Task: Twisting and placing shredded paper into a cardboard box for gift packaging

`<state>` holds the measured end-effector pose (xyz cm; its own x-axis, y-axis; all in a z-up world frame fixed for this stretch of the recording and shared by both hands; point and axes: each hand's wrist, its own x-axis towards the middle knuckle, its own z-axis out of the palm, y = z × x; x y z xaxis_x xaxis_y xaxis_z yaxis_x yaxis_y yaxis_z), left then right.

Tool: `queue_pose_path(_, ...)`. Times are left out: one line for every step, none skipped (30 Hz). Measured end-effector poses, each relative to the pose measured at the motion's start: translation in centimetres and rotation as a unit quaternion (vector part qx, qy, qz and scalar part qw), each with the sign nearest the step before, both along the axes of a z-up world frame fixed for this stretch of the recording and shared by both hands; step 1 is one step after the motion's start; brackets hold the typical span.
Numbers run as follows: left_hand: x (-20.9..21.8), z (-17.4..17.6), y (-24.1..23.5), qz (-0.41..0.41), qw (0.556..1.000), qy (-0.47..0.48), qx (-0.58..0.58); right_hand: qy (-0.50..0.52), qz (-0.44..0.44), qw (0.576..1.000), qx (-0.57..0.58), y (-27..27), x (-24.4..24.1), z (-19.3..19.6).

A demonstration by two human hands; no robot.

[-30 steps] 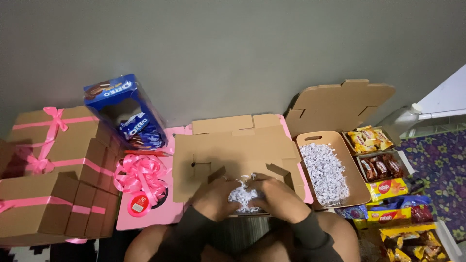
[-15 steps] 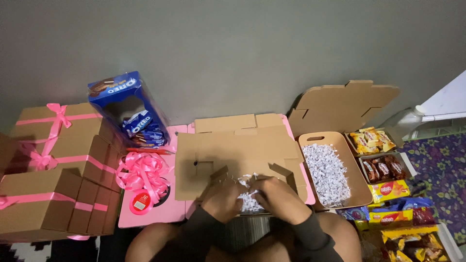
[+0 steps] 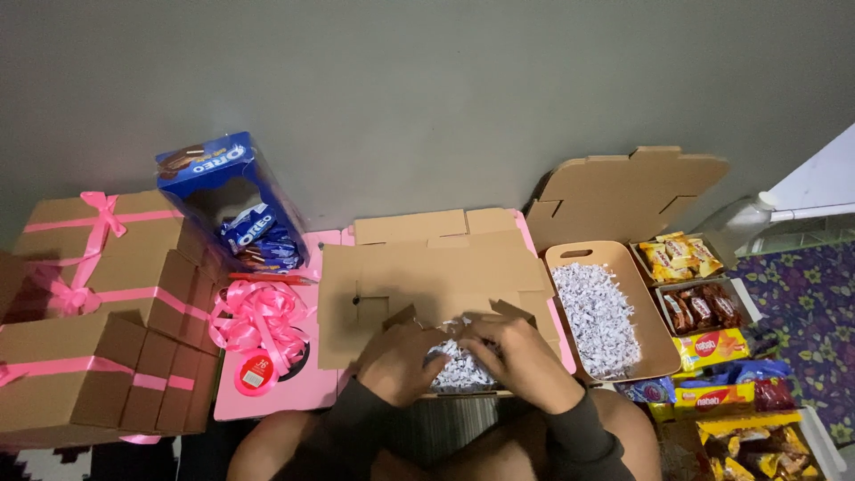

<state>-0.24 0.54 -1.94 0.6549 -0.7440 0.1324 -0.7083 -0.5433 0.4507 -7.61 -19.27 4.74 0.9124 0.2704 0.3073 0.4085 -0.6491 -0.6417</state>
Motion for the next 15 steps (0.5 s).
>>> queue_pose_path(0.0,0.6,0.0,-0.001,1.0,0.0,0.001,0.0,-0.001,1.0,0.001,-0.7,0.0,-0.4)
queue_pose_path(-0.1,1.2,0.0,0.0,1.0,0.007,-0.017,0.002,-0.031,0.999,0.031,-1.3,0.0,-0.8)
queue_pose_path(-0.2,1.7,0.0,0.001,0.999,0.015,-0.034,0.004,-0.06,0.996,0.062,-1.9,-0.1,-1.2)
queue_pose_path(-0.1,1.3,0.1,0.0,0.999,0.015,-0.033,0.004,-0.06,0.996,0.063,-3.4,-0.3,-1.4)
queue_pose_path(0.1,0.9,0.1,0.006,0.999,0.014,-0.038,0.004,-0.131,0.99,0.057,-4.8,-0.4,-1.6)
queue_pose_path(0.2,0.5,0.2,0.012,0.999,0.014,-0.044,0.003,-0.202,0.978,0.051,-6.3,-0.6,-1.7)
queue_pose_path(0.2,0.6,0.2,0.012,0.999,0.016,-0.045,0.004,-0.202,0.978,0.051,-7.5,-1.1,-1.0)
queue_pose_path(0.3,0.6,0.0,0.003,0.999,0.042,0.025,0.036,-0.282,0.959,0.01,-8.8,-1.6,-0.4)
queue_pose_path(0.2,0.5,-0.2,-0.01,0.993,0.07,0.096,0.071,-0.363,0.928,-0.031,-10.1,-2.5,0.2)
queue_pose_path(0.6,-1.1,-0.1,-0.014,0.992,0.074,0.097,0.075,-0.366,0.927,-0.032,-11.8,-2.2,-1.3)
queue_pose_path(1.0,-2.9,-0.2,-0.024,0.998,0.022,0.047,0.125,-0.399,0.908,-0.02,-13.5,-2.2,-3.0)
queue_pose_path(1.2,-4.7,-0.3,-0.035,0.999,-0.029,-0.005,0.174,-0.432,0.885,-0.008,-15.3,-2.3,-4.6)
queue_pose_path(1.1,-3.6,-0.5,-0.042,0.999,-0.028,-0.004,0.175,-0.438,0.882,-0.007,-17.1,-2.3,-6.8)
queue_pose_path(1.0,-2.5,-0.8,-0.041,0.999,-0.032,-0.013,0.241,-0.442,0.863,-0.043,-18.9,-2.4,-9.0)
queue_pose_path(0.8,-1.4,-0.9,-0.037,0.998,-0.036,-0.021,0.306,-0.442,0.839,-0.08,-20.6,-2.4,-11.2)
